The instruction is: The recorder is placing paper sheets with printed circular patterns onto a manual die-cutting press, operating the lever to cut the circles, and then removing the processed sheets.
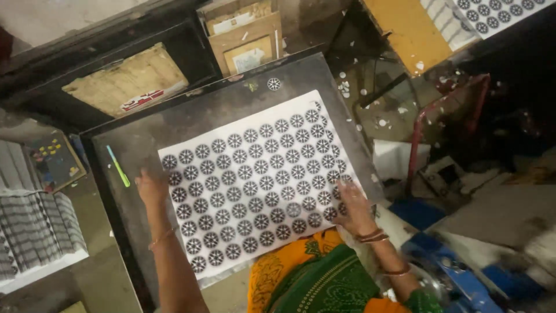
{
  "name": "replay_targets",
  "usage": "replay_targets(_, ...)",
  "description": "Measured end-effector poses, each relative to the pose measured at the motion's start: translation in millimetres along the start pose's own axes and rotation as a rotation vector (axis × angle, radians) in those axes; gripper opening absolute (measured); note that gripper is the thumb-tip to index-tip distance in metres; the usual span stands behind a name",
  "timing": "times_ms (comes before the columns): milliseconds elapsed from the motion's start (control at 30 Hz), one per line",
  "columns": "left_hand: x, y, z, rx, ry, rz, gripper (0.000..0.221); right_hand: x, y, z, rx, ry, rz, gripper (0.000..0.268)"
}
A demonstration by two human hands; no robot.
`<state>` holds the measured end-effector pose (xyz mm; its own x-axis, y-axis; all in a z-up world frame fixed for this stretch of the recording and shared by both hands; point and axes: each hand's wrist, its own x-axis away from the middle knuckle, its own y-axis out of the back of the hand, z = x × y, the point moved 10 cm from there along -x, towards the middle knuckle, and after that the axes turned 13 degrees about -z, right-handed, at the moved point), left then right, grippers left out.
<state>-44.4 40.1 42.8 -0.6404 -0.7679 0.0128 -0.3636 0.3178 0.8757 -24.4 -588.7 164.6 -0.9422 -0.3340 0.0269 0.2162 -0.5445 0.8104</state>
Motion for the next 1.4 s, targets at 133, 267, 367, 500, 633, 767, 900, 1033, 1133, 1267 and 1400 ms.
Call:
replay_targets(133, -58, -39, -37, 0.041, -0.365, -0.12, 0.067, 18, 6, -45, 0.572, -0.325, 0.14, 0.142)
replay_targets(267, -68, -77, -75, 0.056, -0.51, 0.092, 0.044, 35, -31, -140, 0.46, -0.287, -0.093, 0.119)
replay_targets(367, -62, -79, -74, 0.003, -0.437, 0.185, 0.031, 38, -21, -155, 0.446, -0.436, -0.134, 0.101)
replay_targets(500, -82, -117, -43, -0.079, -0.515, 0.095, 0.037, 25, 1, -123, 0.348, -0.316, -0.186, 0.102)
replay_targets(633, -31, -85, -98, -0.248, -0.469, -0.158, 0.052, 36, 41, -95, 0.113, -0.392, -0.208, 0.084)
replay_targets(767, 94, -88, -196, -0.045, -0.619, -0.36, 0.038, 93, 27, -167, 0.14, -0.382, -0.426, 0.069)
replay_targets(900, 224, -128, -325, 0.07, -0.869, -0.267, 0.039, 168, 44, -293, -0.401, -0.54, -0.617, 0.028)
replay_targets(1033, 333, -122, -425, 0.292, -0.974, -0.029, 0.041, 357, 122, -582, 0.462, -0.757, -0.584, 0.029)
replay_targets(1133, 374, -134, -459, 0.501, -0.923, 0.118, 0.035, 466, 390, -436, -0.373, -0.648, -1.373, 0.04)
replay_targets(1267, 434, -154, -483, 0.449, -1.028, 0.055, 0.038, 500, 509, -419, -0.153, -0.242, -1.511, 0.03)
replay_targets(1400, 499, -170, -501, 0.507, -0.933, 0.355, 0.039, 447, 488, -621, 0.26, -0.746, -1.182, 0.029)
